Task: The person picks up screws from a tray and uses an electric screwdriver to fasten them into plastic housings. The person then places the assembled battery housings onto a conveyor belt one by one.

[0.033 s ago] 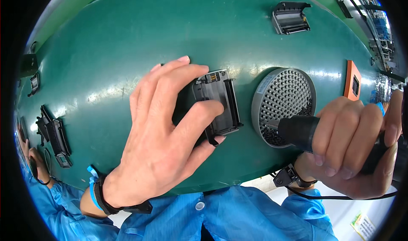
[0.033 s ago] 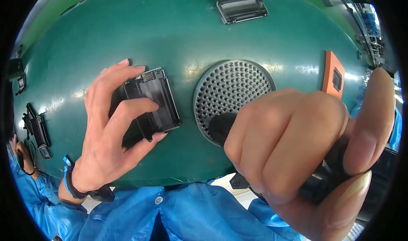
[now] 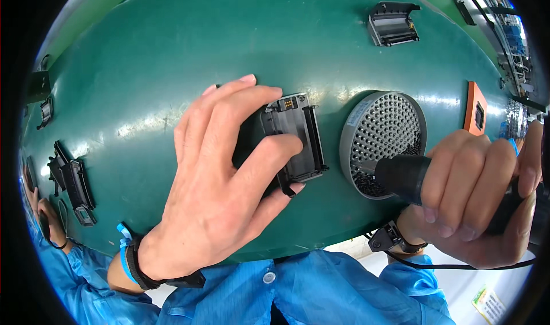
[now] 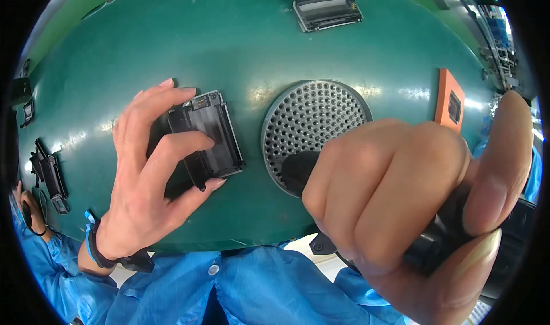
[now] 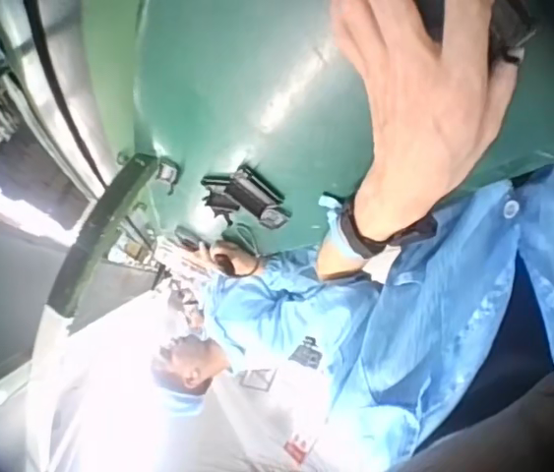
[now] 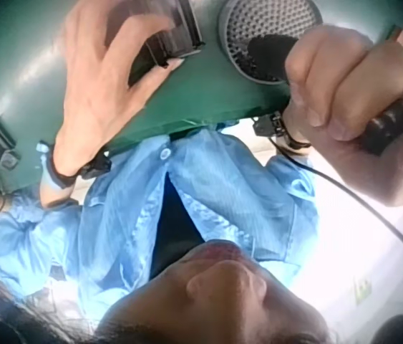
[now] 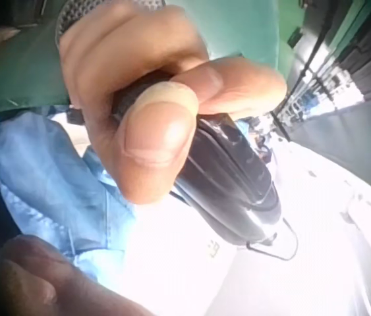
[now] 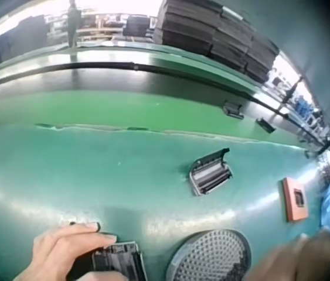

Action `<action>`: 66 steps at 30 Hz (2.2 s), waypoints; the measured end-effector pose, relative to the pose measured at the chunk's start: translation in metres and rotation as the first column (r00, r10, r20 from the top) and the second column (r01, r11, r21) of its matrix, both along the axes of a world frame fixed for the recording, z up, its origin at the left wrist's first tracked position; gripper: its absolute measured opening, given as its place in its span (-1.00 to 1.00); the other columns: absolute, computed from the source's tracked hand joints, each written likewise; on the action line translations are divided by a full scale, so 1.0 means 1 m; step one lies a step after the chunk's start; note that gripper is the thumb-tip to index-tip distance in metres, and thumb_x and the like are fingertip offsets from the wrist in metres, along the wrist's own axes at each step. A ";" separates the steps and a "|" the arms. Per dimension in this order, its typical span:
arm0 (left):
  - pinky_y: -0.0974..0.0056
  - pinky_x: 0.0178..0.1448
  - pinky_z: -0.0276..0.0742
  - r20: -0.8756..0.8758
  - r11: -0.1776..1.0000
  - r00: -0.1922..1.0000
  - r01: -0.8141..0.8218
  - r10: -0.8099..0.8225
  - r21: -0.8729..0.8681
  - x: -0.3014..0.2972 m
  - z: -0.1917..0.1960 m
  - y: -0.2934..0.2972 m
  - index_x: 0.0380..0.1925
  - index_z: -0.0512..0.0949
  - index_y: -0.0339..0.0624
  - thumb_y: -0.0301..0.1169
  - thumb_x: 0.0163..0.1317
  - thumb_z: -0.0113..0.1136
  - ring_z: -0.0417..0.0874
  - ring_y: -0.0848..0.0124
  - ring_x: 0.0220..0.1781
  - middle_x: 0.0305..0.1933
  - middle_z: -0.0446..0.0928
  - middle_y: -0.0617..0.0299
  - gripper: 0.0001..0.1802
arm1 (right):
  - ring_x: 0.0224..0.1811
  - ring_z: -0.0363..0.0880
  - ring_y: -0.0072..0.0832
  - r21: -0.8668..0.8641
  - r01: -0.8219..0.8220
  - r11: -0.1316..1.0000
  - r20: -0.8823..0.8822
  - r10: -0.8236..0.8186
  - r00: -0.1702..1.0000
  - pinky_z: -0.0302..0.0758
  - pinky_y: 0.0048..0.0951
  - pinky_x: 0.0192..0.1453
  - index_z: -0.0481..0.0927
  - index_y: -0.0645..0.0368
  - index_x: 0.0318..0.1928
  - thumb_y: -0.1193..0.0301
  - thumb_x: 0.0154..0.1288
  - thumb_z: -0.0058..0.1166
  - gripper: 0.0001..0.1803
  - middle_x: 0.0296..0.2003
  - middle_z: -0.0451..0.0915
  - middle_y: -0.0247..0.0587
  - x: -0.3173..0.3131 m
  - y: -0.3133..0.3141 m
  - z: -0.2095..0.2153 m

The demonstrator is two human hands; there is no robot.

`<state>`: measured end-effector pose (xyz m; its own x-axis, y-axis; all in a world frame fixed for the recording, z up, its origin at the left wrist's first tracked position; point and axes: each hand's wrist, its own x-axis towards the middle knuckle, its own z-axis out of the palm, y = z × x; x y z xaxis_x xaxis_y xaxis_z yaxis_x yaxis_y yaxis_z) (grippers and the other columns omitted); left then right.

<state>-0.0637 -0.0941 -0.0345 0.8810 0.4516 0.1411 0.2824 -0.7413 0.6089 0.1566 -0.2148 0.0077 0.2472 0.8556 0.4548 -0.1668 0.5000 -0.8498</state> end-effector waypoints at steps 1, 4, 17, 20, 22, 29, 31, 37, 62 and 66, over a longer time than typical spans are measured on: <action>-0.25 0.49 0.27 -0.002 1.000 1.000 -0.004 0.004 0.003 0.000 0.000 0.000 -0.10 0.63 -0.16 -0.43 -0.18 0.63 0.40 -0.24 0.49 0.40 0.43 -0.12 -0.45 | -0.68 0.42 -0.55 0.003 -0.002 1.000 -0.002 0.002 1.000 0.44 -0.50 -0.60 0.25 0.13 0.06 0.35 0.57 -0.12 -0.80 -0.61 0.46 -0.31 -0.001 0.000 -0.001; -0.25 0.49 0.27 -0.003 1.000 1.000 -0.012 0.012 0.002 0.000 0.000 0.001 -0.11 0.64 -0.14 -0.43 -0.19 0.64 0.42 -0.22 0.48 0.39 0.44 -0.09 -0.45 | -0.67 0.42 -0.53 0.018 -0.009 1.000 -0.011 0.009 1.000 0.43 -0.48 -0.59 0.25 0.13 0.08 0.34 0.57 -0.10 -0.77 -0.59 0.47 -0.29 -0.002 0.000 -0.001; -0.21 0.42 0.37 0.063 0.998 0.996 -0.067 0.067 0.003 0.001 -0.007 -0.003 -0.13 0.64 -0.11 -0.38 -0.17 0.63 0.47 -0.18 0.41 0.33 0.47 -0.03 -0.48 | -0.61 0.41 -0.48 0.108 -0.025 0.994 -0.098 0.036 0.995 0.41 -0.41 -0.58 0.25 0.12 0.19 0.30 0.61 -0.02 -0.68 -0.53 0.50 -0.23 -0.012 -0.002 -0.006; -0.20 0.41 0.38 0.083 0.997 0.994 -0.076 0.076 -0.004 -0.001 -0.007 -0.004 -0.13 0.64 -0.11 -0.38 -0.16 0.63 0.48 -0.17 0.40 0.31 0.47 -0.03 -0.49 | -0.60 0.42 -0.47 0.073 -0.045 0.996 -0.060 0.050 0.997 0.40 -0.41 -0.58 0.26 0.12 0.18 0.30 0.62 -0.04 -0.70 -0.53 0.50 -0.22 -0.008 0.001 -0.014; -0.20 0.40 0.39 0.087 0.997 0.994 -0.071 0.072 -0.011 0.002 -0.009 -0.004 -0.14 0.64 -0.12 -0.38 -0.15 0.62 0.49 -0.17 0.39 0.31 0.47 -0.03 -0.50 | -0.57 0.41 -0.39 0.221 -0.100 0.970 -0.161 0.137 0.977 0.34 -0.41 -0.63 0.27 0.13 0.14 0.35 0.60 -0.07 -0.75 -0.47 0.51 -0.12 -0.006 0.004 -0.024; -0.23 0.40 0.39 0.114 0.996 0.989 -0.089 0.089 -0.007 0.002 -0.011 -0.005 -0.14 0.64 -0.12 -0.38 -0.14 0.62 0.49 -0.17 0.40 0.30 0.48 -0.04 -0.51 | -0.57 0.42 -0.41 -0.003 -0.090 0.996 -0.045 0.089 0.995 0.32 -0.40 -0.65 0.27 0.14 0.09 0.35 0.62 -0.10 -0.79 -0.48 0.50 -0.14 -0.005 -0.006 0.010; -0.24 0.42 0.37 0.087 0.997 0.993 -0.073 0.076 -0.037 0.003 -0.005 -0.002 -0.12 0.64 -0.10 -0.39 -0.14 0.61 0.48 -0.16 0.41 0.30 0.48 -0.02 -0.50 | -0.57 0.42 -0.42 -0.233 -0.089 0.968 0.164 0.129 0.978 0.32 -0.39 -0.67 0.28 0.14 0.06 0.34 0.64 -0.15 -0.82 -0.50 0.47 -0.16 -0.003 -0.009 0.020; -0.24 0.52 0.31 0.063 0.999 0.997 -0.043 0.044 -0.027 -0.001 -0.009 -0.001 -0.06 0.63 -0.06 -0.41 -0.09 0.56 0.44 -0.06 0.48 0.34 0.46 0.07 -0.49 | -0.75 0.36 -0.65 -0.040 0.161 0.986 0.011 -0.160 0.987 0.46 -0.58 -0.61 0.28 0.16 -0.06 0.40 0.50 -0.09 -0.84 -0.68 0.37 -0.42 -0.013 0.009 0.006; -0.18 0.52 0.39 0.197 0.899 0.980 -0.058 -0.032 0.434 0.000 -0.057 0.007 -0.15 0.65 -0.07 -0.47 -0.21 0.51 0.51 0.00 0.43 0.26 0.53 0.07 -0.51 | -0.80 0.37 -0.77 0.061 0.109 0.992 -0.172 -0.098 0.980 0.47 -0.76 -0.67 0.38 0.23 -0.14 0.42 0.38 0.22 -0.74 -0.65 0.49 -0.47 -0.010 -0.015 -0.009; -0.17 0.51 0.40 0.207 0.882 0.977 -0.060 -0.044 0.467 0.002 -0.058 0.007 -0.17 0.65 -0.07 -0.47 -0.21 0.50 0.52 0.01 0.42 0.25 0.54 0.08 -0.52 | -0.80 0.36 -0.78 0.073 0.106 0.992 -0.254 -0.084 0.964 0.43 -0.79 -0.65 0.39 0.20 -0.15 0.42 0.40 0.23 -0.75 -0.66 0.47 -0.49 -0.010 -0.011 -0.015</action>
<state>-0.0612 -0.0874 -0.0923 0.8056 0.2939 0.5145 0.1967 -0.9517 0.2356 0.1464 -0.2257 -0.0070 0.4401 0.7838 0.4382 -0.3165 0.5921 -0.7411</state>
